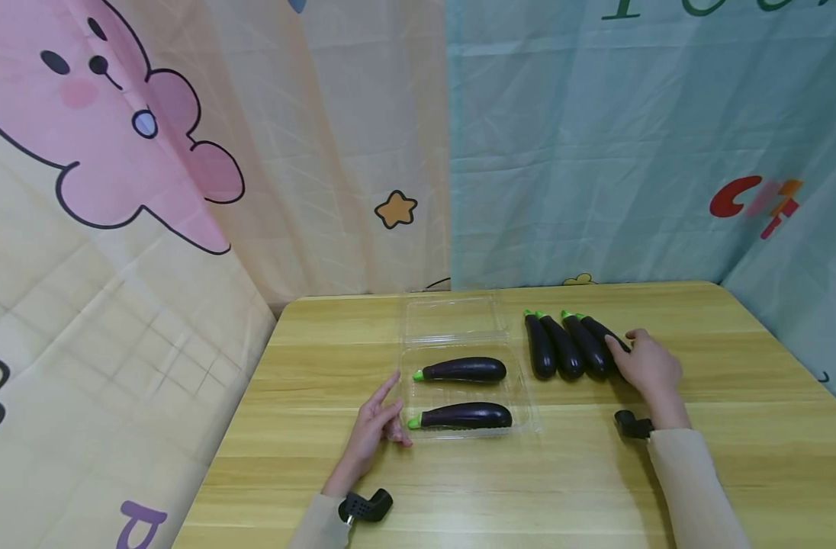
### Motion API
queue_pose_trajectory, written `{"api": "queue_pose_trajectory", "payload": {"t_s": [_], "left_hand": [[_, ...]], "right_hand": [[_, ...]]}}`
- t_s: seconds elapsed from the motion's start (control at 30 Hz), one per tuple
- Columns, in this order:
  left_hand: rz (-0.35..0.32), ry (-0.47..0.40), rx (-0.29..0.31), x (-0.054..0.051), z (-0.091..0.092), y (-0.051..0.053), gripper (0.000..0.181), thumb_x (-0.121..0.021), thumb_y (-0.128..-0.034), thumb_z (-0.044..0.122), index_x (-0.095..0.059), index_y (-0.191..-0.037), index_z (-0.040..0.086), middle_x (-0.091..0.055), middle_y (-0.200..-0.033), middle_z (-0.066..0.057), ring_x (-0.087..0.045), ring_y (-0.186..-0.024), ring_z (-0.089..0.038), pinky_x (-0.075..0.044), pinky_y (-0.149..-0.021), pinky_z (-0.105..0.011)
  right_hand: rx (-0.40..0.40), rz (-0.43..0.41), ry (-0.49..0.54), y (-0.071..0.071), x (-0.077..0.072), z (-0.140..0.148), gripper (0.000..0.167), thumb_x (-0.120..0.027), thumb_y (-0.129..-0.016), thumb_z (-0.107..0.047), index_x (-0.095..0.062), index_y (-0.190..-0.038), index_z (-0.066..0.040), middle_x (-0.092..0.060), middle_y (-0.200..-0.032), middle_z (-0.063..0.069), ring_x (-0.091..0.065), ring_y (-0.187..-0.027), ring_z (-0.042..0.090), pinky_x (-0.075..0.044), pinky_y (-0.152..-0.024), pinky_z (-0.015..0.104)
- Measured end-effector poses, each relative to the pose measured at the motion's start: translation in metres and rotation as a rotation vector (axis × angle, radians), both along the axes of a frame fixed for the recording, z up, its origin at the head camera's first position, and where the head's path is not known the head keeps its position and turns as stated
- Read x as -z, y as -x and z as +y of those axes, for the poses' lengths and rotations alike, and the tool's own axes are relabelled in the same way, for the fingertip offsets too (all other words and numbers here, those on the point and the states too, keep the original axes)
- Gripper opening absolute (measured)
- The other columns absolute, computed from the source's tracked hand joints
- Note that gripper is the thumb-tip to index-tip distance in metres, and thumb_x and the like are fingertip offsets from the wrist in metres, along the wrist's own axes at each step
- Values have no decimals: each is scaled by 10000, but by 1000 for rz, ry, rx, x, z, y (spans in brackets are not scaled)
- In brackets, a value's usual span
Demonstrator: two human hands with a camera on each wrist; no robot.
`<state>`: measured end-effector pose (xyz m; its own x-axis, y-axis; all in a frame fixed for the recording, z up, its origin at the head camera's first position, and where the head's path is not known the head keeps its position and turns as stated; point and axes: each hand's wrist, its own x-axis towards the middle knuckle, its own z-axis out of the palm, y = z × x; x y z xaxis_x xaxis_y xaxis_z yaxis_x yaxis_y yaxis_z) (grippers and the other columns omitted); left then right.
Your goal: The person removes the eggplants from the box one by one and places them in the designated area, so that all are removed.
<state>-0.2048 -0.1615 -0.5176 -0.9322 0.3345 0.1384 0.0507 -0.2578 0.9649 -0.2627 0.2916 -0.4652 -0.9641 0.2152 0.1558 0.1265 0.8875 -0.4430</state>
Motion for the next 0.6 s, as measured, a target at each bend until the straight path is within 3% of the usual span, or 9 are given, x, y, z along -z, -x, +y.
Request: {"api": "queue_pose_trajectory", "payload": {"t_s": [0.13,0.23,0.43,0.6], "left_hand": [[-3,1,-1,0,0,-1,619,-480,-1004,167,-151,-1514,44,-543,-534,24,-627,-504,-141,-578,-579,-356],[-2,2,1,1,-1,-1,618,-480,-1004,162,-151,-1514,46,-548,-536,27,-628,-505,-137,-578,-578,-353],[16,-1,3,2,-2,1,609,-471,-1005,133,-149,-1513,39,-550,-543,32,-628,-507,-136,-579,-582,-367],[1,0,1,2,-1,1,623,-488,-1001,165,-156,-1515,50,-553,-533,28,-633,-506,-148,-579,-585,-368]], "right_hand": [[-19,83,-24,-2,-10,-11,603,-467,-969,-452,-521,-1193,105,-547,-1103,339,-557,-884,477,-454,-617,533],[-70,191,-32,-4,-22,-28,520,-512,-965,-404,-575,-1163,73,-584,-1087,305,-581,-835,431,-465,-599,519],[-281,357,14,-6,-47,-71,391,-577,-950,-356,-666,-1066,7,-644,-1018,217,-602,-807,359,-480,-647,516],[-458,349,35,-10,-56,-106,265,-620,-935,-294,-688,-1002,-47,-662,-943,125,-608,-764,273,-499,-637,460]]}}
